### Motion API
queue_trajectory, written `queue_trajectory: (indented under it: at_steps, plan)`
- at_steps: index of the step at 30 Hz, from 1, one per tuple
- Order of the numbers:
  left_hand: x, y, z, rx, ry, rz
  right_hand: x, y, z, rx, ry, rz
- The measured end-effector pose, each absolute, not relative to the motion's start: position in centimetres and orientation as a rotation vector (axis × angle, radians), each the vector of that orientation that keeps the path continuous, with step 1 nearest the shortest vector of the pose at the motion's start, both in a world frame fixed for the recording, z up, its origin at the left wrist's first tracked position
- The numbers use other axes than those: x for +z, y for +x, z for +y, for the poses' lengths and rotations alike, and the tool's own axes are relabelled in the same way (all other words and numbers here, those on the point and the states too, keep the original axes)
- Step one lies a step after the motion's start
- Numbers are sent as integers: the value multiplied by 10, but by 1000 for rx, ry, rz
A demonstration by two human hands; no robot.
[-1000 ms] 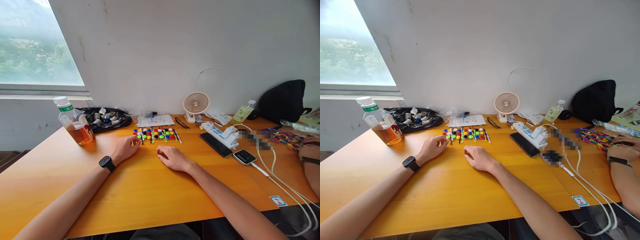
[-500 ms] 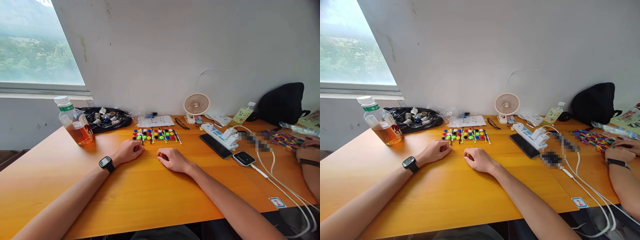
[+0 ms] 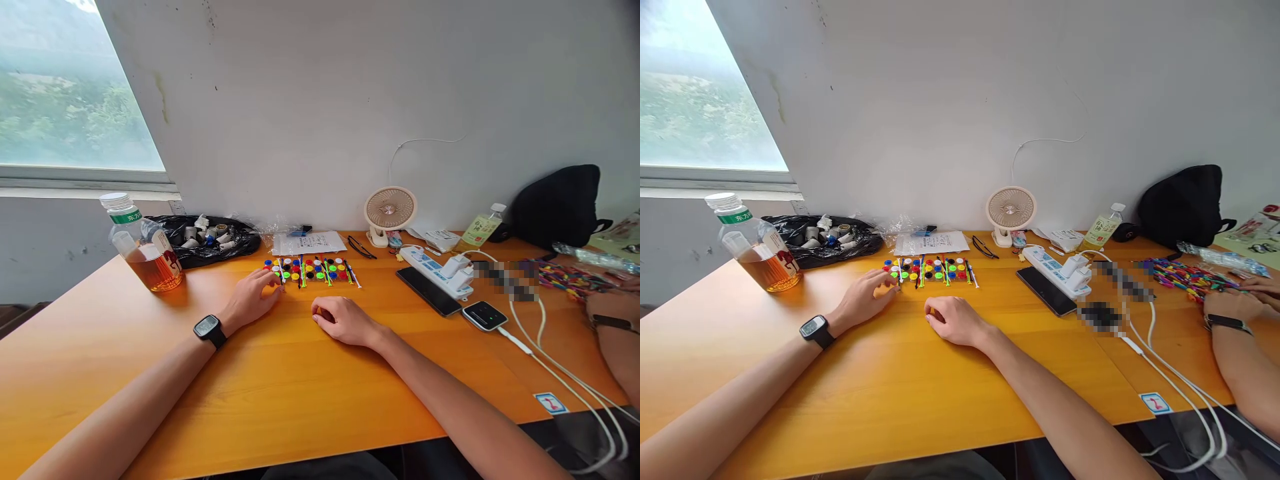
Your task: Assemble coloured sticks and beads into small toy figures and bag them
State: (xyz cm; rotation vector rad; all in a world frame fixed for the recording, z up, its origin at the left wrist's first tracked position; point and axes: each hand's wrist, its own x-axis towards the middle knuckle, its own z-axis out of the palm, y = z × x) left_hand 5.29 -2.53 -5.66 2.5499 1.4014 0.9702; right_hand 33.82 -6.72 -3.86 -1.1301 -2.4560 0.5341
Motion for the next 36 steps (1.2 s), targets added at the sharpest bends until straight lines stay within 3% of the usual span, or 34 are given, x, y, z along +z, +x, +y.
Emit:
queue_trajectory:
  at_steps: [4,14,36]
  plan:
    - [-61,51,-22,1080,2588,1472,-40,339,-67,518,-1111,-2467]
    - [-76,50,-17,689,2547,1581,-40,339,-67,506,-1093,-2477]
    - [-86,47,-7,685,2546,1580,-39,338,-68,498,-1102,-2499]
